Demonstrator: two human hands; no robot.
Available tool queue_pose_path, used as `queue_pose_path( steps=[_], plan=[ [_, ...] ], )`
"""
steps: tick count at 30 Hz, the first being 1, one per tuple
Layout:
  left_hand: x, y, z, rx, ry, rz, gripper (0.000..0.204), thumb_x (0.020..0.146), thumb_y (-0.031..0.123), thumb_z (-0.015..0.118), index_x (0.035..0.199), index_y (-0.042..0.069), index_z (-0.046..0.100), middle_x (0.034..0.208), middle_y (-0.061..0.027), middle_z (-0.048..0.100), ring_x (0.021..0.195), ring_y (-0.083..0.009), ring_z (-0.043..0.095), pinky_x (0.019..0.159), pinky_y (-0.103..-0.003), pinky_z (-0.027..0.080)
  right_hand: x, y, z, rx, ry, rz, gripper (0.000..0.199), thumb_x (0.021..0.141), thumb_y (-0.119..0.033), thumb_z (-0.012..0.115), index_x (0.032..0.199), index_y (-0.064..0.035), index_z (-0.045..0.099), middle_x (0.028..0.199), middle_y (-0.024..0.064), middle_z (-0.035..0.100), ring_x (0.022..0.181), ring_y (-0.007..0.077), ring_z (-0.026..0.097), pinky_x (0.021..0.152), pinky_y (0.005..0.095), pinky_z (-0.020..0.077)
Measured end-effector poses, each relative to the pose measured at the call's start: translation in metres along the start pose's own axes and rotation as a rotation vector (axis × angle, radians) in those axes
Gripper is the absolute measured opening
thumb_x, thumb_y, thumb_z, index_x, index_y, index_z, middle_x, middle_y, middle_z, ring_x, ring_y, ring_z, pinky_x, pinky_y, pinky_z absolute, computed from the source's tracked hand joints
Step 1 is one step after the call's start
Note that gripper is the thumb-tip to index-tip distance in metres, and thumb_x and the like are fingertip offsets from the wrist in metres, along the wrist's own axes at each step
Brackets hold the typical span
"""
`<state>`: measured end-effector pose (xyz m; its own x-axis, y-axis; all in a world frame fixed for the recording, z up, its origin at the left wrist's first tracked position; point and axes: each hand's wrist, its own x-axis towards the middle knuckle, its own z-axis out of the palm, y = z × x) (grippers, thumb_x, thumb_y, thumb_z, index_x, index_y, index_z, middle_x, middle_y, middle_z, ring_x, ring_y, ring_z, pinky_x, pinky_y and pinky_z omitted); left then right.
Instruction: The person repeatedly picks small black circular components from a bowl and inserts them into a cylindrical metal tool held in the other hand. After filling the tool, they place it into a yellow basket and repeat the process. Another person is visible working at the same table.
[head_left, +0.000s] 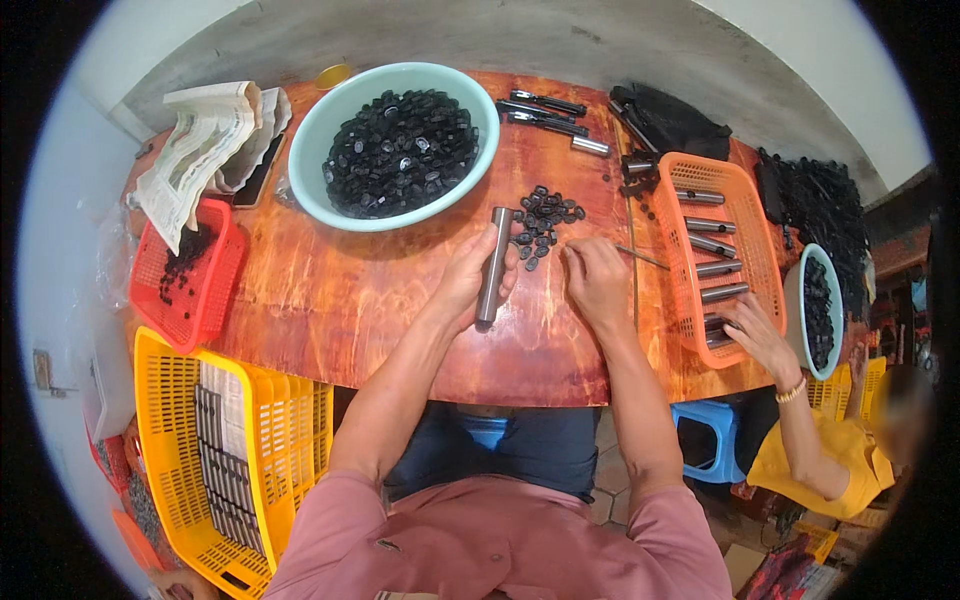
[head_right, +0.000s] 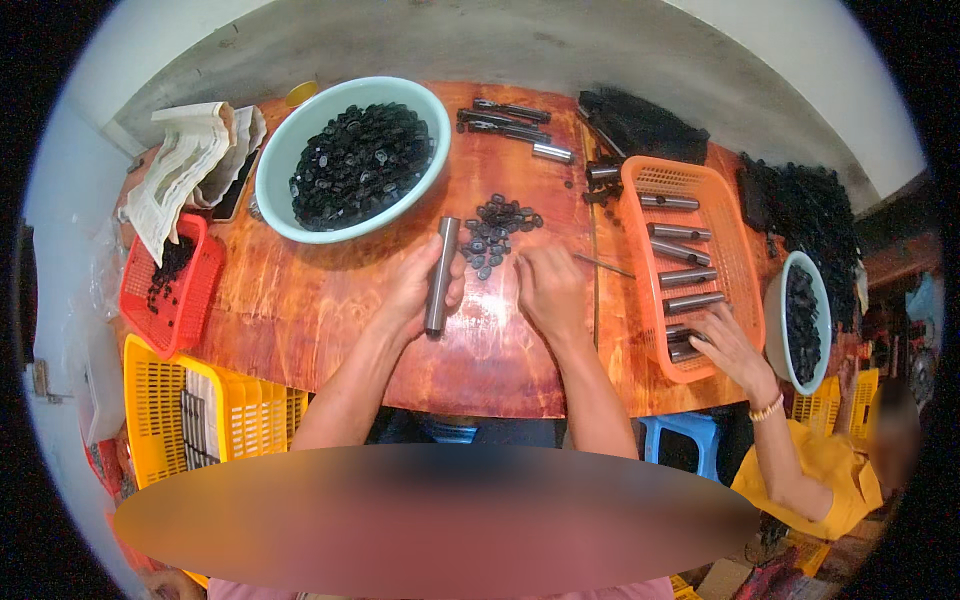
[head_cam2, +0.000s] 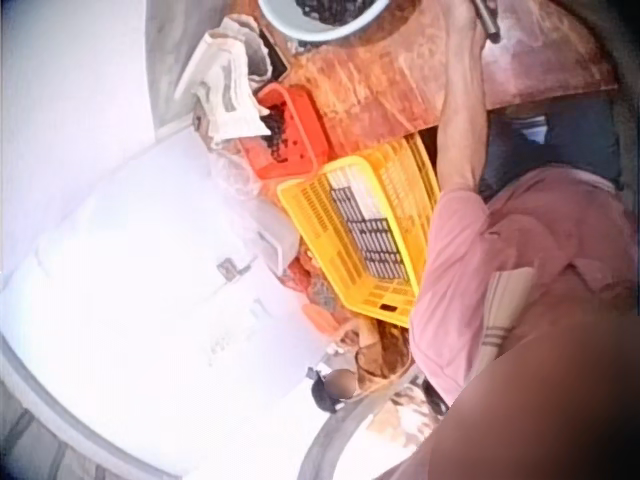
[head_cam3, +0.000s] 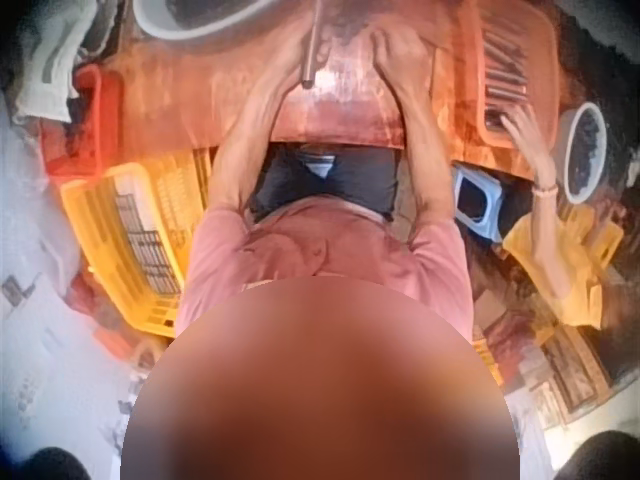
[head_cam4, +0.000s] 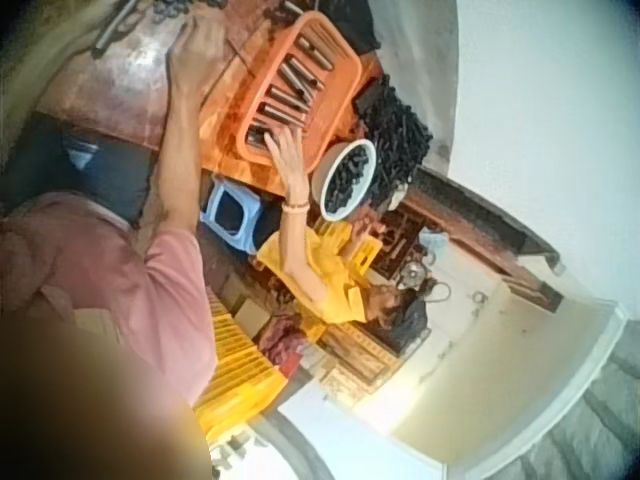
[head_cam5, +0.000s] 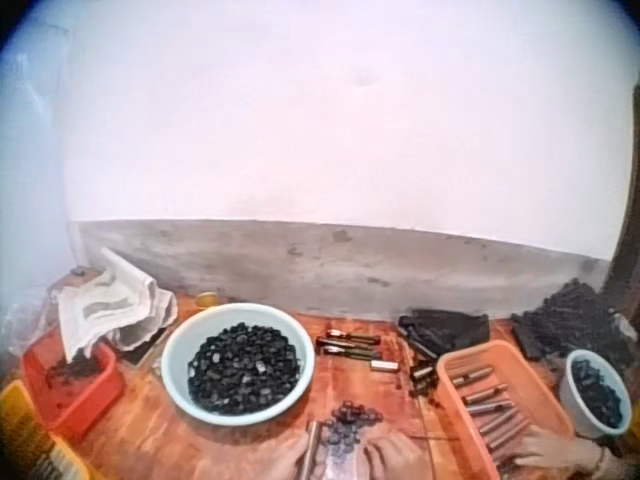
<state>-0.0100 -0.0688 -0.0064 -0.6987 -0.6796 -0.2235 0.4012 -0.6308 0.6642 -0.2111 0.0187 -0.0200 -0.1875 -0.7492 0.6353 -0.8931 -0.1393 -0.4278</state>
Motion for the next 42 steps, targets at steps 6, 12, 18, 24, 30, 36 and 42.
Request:
queue_pose_path(
  steps=[6,12,18,24,30,36,42],
  plan=[
    [-0.002,-0.003,0.003,0.114,-0.033,0.043,0.044,0.109,0.044,0.052,0.130,0.005,0.055,0.079,-0.0010,0.059,0.054,-0.0100,0.056,0.042,-0.023,0.042,-0.001,-0.004,-0.001,-0.090,-0.007,-0.045,0.006,0.087,-0.004,0.072,0.090,-0.0014,0.067,0.086,0.0154,0.066,0.081,0.0356,0.064,0.072,0.0436,0.0526],
    [-0.001,-0.001,0.006,0.150,-0.023,-0.012,0.041,0.110,0.044,0.048,0.123,0.007,0.058,0.076,-0.0021,0.058,0.054,-0.0102,0.056,0.043,-0.025,0.043,-0.002,-0.007,-0.003,-0.106,-0.030,-0.026,0.006,0.088,-0.005,0.071,0.091,-0.0016,0.067,0.087,0.0150,0.067,0.084,0.0357,0.064,0.074,0.0439,0.0524],
    [-0.005,0.002,0.007,0.151,-0.029,0.050,0.046,0.108,0.047,0.054,0.127,0.005,0.056,0.078,0.0008,0.062,0.054,-0.0073,0.057,0.041,-0.022,0.041,-0.003,-0.003,0.004,-0.090,-0.009,-0.033,0.005,0.089,-0.005,0.069,0.091,-0.0018,0.067,0.089,0.0156,0.067,0.087,0.0362,0.065,0.077,0.0443,0.0531],
    [0.002,-0.006,-0.003,0.260,-0.077,0.095,0.044,0.107,0.043,0.057,0.131,0.006,0.055,0.083,-0.0007,0.063,0.057,-0.0070,0.058,0.044,-0.022,0.044,-0.003,0.005,0.006,-0.085,0.027,-0.078,0.006,0.087,-0.005,0.069,0.092,-0.0018,0.067,0.091,0.0171,0.067,0.090,0.0382,0.065,0.079,0.0468,0.0533],
    [-0.001,-0.005,-0.003,0.095,-0.051,0.125,0.033,0.109,0.035,0.054,0.126,0.006,0.057,0.088,-0.0036,0.065,0.066,-0.0110,0.062,0.055,-0.026,0.051,-0.004,0.005,0.008,-0.102,0.011,-0.049,0.006,0.087,-0.005,0.069,0.089,-0.0018,0.064,0.089,0.0173,0.066,0.088,0.0388,0.064,0.078,0.0479,0.0530],
    [0.007,-0.007,-0.012,-0.002,-0.130,0.126,0.030,0.109,0.024,0.053,0.131,0.004,0.057,0.104,-0.0100,0.068,0.084,-0.0183,0.067,0.076,-0.034,0.057,-0.005,0.005,0.006,-0.092,0.051,-0.081,0.006,0.087,-0.005,0.069,0.085,-0.0014,0.063,0.087,0.0169,0.064,0.086,0.0378,0.063,0.076,0.0473,0.0528],
    [-0.002,-0.001,0.002,0.092,-0.100,0.085,0.033,0.103,0.020,0.064,0.131,0.003,0.057,0.113,-0.0127,0.070,0.093,-0.0202,0.070,0.085,-0.036,0.060,-0.005,0.006,0.008,-0.071,0.032,-0.073,0.005,0.087,-0.005,0.069,0.086,-0.0016,0.064,0.086,0.0163,0.063,0.085,0.0372,0.063,0.075,0.0470,0.0529]
  ],
)
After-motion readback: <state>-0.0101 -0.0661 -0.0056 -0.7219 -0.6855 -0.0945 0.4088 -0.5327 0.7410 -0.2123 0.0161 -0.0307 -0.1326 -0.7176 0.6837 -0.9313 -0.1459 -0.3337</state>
